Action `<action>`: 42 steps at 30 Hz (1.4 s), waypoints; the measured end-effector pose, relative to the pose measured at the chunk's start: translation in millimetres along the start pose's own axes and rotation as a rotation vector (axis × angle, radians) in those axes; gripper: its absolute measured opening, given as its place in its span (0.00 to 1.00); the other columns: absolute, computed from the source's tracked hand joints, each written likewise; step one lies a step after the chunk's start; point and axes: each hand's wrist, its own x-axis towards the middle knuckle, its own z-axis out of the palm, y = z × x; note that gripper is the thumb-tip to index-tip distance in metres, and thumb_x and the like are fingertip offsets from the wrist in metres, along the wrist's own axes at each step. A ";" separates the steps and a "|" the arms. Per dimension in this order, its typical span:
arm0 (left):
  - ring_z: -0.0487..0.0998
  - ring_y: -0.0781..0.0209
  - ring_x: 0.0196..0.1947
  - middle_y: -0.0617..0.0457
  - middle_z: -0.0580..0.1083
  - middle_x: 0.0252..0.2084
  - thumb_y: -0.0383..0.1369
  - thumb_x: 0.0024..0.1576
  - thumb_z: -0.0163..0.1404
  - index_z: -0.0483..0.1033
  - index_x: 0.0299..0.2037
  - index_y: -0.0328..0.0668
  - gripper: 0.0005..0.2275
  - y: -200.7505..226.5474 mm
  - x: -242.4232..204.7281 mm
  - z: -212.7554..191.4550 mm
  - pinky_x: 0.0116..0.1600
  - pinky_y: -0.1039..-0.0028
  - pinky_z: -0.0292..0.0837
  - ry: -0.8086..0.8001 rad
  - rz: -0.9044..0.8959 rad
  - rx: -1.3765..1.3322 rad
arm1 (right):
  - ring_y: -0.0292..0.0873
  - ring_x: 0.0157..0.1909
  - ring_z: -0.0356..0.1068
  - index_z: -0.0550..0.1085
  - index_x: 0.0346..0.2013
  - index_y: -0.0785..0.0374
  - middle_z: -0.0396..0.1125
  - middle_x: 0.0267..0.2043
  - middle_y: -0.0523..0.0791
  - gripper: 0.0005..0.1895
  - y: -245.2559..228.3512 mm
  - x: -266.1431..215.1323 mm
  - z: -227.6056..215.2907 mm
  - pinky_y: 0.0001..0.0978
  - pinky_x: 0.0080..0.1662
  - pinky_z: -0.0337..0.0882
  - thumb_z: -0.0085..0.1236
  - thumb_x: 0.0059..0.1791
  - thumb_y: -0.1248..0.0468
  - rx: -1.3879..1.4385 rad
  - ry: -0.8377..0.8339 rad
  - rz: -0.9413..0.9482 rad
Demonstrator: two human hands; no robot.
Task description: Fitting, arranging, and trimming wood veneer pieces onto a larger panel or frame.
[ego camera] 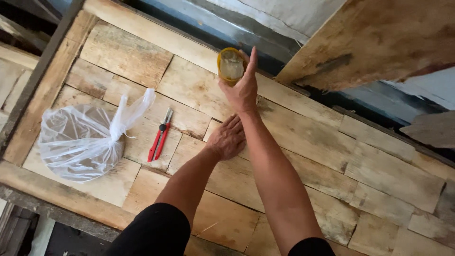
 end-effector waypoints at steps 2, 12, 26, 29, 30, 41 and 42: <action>0.53 0.47 0.76 0.43 0.61 0.72 0.42 0.59 0.46 0.70 0.64 0.40 0.24 -1.4 0.6 2.5 0.80 0.56 0.38 0.018 0.010 0.001 | 0.55 0.75 0.59 0.38 0.79 0.62 0.54 0.75 0.57 0.62 0.9 -9.4 -14.1 0.43 0.72 0.62 0.74 0.45 0.61 -0.025 -0.008 -0.038; 0.51 0.44 0.77 0.40 0.54 0.77 0.41 0.60 0.44 0.63 0.70 0.43 0.27 -5.1 4.4 4.7 0.80 0.58 0.40 0.030 0.026 -0.026 | 0.59 0.81 0.30 0.43 0.76 0.64 0.30 0.82 0.54 0.42 102.2 -116.1 -141.0 0.59 0.74 0.34 0.43 0.55 0.46 -0.984 -0.421 0.221; 0.51 0.45 0.77 0.41 0.54 0.76 0.39 0.59 0.46 0.62 0.70 0.42 0.27 8.4 6.4 -3.6 0.78 0.57 0.42 0.030 0.043 0.076 | 0.60 0.81 0.29 0.44 0.78 0.65 0.33 0.82 0.54 0.42 155.9 -154.1 -284.9 0.61 0.74 0.29 0.34 0.58 0.41 -1.073 -0.146 0.466; 0.50 0.46 0.77 0.41 0.54 0.76 0.40 0.60 0.46 0.62 0.70 0.43 0.27 7.8 7.8 0.2 0.77 0.57 0.42 0.015 0.026 0.121 | 0.60 0.82 0.29 0.44 0.78 0.68 0.33 0.82 0.56 0.44 158.7 -155.3 -285.2 0.60 0.75 0.29 0.34 0.57 0.41 -1.055 -0.090 0.502; 0.50 0.46 0.76 0.41 0.54 0.76 0.41 0.60 0.45 0.62 0.70 0.43 0.27 6.7 8.4 1.4 0.76 0.57 0.42 0.018 0.025 0.154 | 0.61 0.82 0.29 0.44 0.77 0.71 0.32 0.82 0.56 0.45 160.9 -154.7 -284.7 0.59 0.75 0.29 0.35 0.57 0.41 -1.034 -0.056 0.516; 0.51 0.47 0.77 0.42 0.54 0.76 0.41 0.60 0.45 0.62 0.70 0.46 0.27 10.1 7.5 -3.3 0.78 0.58 0.42 -0.005 0.019 0.152 | 0.62 0.81 0.27 0.42 0.78 0.67 0.29 0.82 0.56 0.44 151.8 -131.9 -292.4 0.63 0.74 0.28 0.35 0.56 0.41 -1.083 -0.079 0.656; 0.51 0.47 0.77 0.42 0.55 0.76 0.41 0.59 0.45 0.62 0.70 0.46 0.27 11.1 9.3 -2.0 0.77 0.58 0.42 -0.019 0.003 0.167 | 0.60 0.81 0.27 0.42 0.78 0.63 0.29 0.82 0.53 0.43 145.6 -130.2 -298.7 0.62 0.74 0.28 0.34 0.56 0.41 -1.083 -0.135 0.674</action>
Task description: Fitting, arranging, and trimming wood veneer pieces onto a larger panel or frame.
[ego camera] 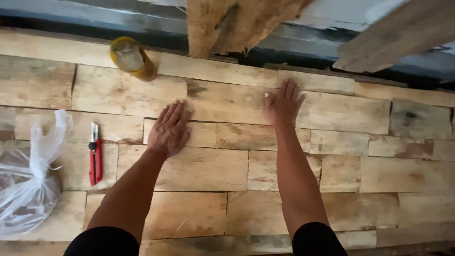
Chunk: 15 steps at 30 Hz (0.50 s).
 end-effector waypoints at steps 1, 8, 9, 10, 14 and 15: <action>0.51 0.47 0.77 0.42 0.55 0.76 0.41 0.59 0.45 0.62 0.70 0.46 0.27 1.0 0.7 1.0 0.77 0.58 0.42 -0.003 0.007 -0.001 | 0.60 0.81 0.27 0.42 0.78 0.63 0.29 0.82 0.53 0.43 7.8 -2.4 -0.5 0.62 0.74 0.28 0.34 0.56 0.41 0.000 -0.001 0.007; 0.51 0.49 0.77 0.44 0.55 0.76 0.42 0.62 0.44 0.63 0.70 0.47 0.25 1.3 -1.7 1.4 0.78 0.59 0.43 0.011 -0.015 0.001 | 0.59 0.82 0.29 0.46 0.79 0.54 0.31 0.83 0.48 0.39 27.5 -12.4 8.9 0.63 0.74 0.29 0.32 0.57 0.41 0.014 0.032 -0.122; 0.51 0.49 0.77 0.43 0.55 0.76 0.42 0.62 0.44 0.63 0.71 0.47 0.25 0.2 0.7 0.8 0.79 0.59 0.43 0.041 0.002 0.017 | 0.58 0.82 0.29 0.47 0.79 0.54 0.32 0.83 0.47 0.38 27.1 -9.3 8.6 0.63 0.74 0.29 0.31 0.58 0.41 0.024 0.055 -0.122; 0.51 0.49 0.77 0.43 0.55 0.76 0.42 0.62 0.44 0.63 0.71 0.47 0.25 -0.5 3.3 1.6 0.79 0.59 0.43 0.047 0.000 0.021 | 0.58 0.82 0.29 0.47 0.79 0.54 0.32 0.83 0.47 0.38 30.4 -1.5 12.6 0.63 0.74 0.29 0.31 0.58 0.41 0.026 0.062 -0.126; 0.51 0.47 0.77 0.42 0.55 0.76 0.41 0.60 0.45 0.64 0.68 0.45 0.25 1.1 -5.7 1.6 0.78 0.59 0.43 0.013 -0.011 -0.004 | 0.57 0.82 0.30 0.46 0.79 0.54 0.33 0.84 0.48 0.36 22.1 -14.2 11.1 0.65 0.75 0.30 0.31 0.59 0.43 0.008 0.052 -0.128; 0.51 0.47 0.77 0.42 0.55 0.77 0.41 0.60 0.46 0.64 0.69 0.44 0.25 0.1 -2.8 -1.1 0.78 0.59 0.43 0.037 0.010 -0.021 | 0.57 0.83 0.30 0.46 0.79 0.55 0.33 0.84 0.49 0.36 13.6 -17.9 1.9 0.65 0.74 0.29 0.31 0.61 0.43 -0.011 0.046 -0.127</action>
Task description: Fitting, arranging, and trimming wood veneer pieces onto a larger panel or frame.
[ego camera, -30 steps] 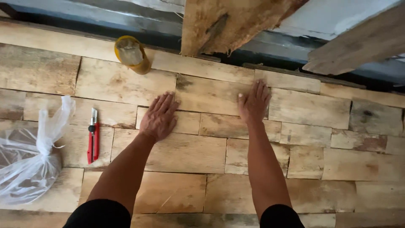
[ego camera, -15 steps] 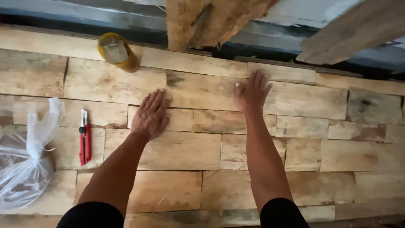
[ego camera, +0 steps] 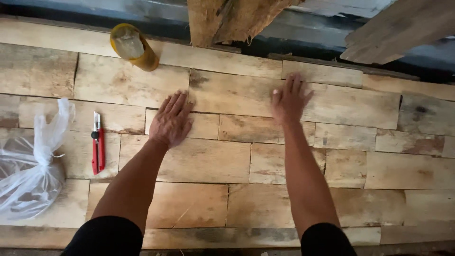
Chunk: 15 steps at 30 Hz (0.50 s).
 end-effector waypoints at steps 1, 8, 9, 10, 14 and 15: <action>0.51 0.47 0.77 0.42 0.55 0.77 0.41 0.60 0.46 0.64 0.69 0.44 0.25 -1.7 0.3 1.0 0.78 0.59 0.43 0.002 -0.001 0.002 | 0.57 0.83 0.30 0.46 0.79 0.55 0.33 0.84 0.49 0.36 -11.4 -6.7 16.9 0.65 0.74 0.29 0.31 0.61 0.43 0.002 0.002 -0.002; 0.51 0.46 0.77 0.42 0.56 0.76 0.40 0.59 0.47 0.64 0.69 0.45 0.26 -0.7 -0.4 3.4 0.78 0.58 0.43 0.010 0.007 0.002 | 0.58 0.81 0.27 0.44 0.76 0.66 0.31 0.81 0.54 0.44 -135.6 -108.5 -4.0 0.63 0.73 0.27 0.49 0.54 0.49 0.070 -0.147 -0.284; 0.51 0.45 0.77 0.41 0.56 0.75 0.40 0.58 0.47 0.64 0.69 0.45 0.27 -1.4 -2.3 5.1 0.77 0.57 0.44 0.008 -0.002 0.002 | 0.57 0.81 0.28 0.46 0.76 0.63 0.32 0.82 0.51 0.41 -142.3 -120.6 1.1 0.64 0.73 0.27 0.46 0.55 0.47 0.036 -0.133 -0.328; 0.51 0.45 0.77 0.41 0.56 0.75 0.40 0.58 0.47 0.64 0.69 0.45 0.27 -1.3 -3.8 4.9 0.77 0.57 0.44 0.002 -0.006 -0.003 | 0.57 0.81 0.28 0.46 0.76 0.63 0.32 0.82 0.51 0.41 -143.3 -124.7 3.4 0.64 0.73 0.27 0.46 0.55 0.47 0.034 -0.142 -0.328; 0.51 0.46 0.78 0.42 0.55 0.77 0.40 0.63 0.45 0.63 0.70 0.44 0.24 0.2 -4.7 5.1 0.79 0.58 0.43 0.016 0.011 -0.021 | 0.56 0.82 0.29 0.47 0.77 0.62 0.33 0.82 0.50 0.38 -146.8 -131.6 7.7 0.63 0.75 0.28 0.39 0.57 0.45 0.041 -0.103 -0.316; 0.51 0.47 0.78 0.42 0.55 0.77 0.41 0.64 0.45 0.63 0.70 0.44 0.24 0.8 -1.9 4.6 0.79 0.58 0.43 0.025 0.011 -0.018 | 0.56 0.82 0.29 0.48 0.77 0.62 0.34 0.82 0.50 0.38 -147.3 -129.9 6.8 0.63 0.74 0.28 0.38 0.57 0.45 0.043 -0.078 -0.319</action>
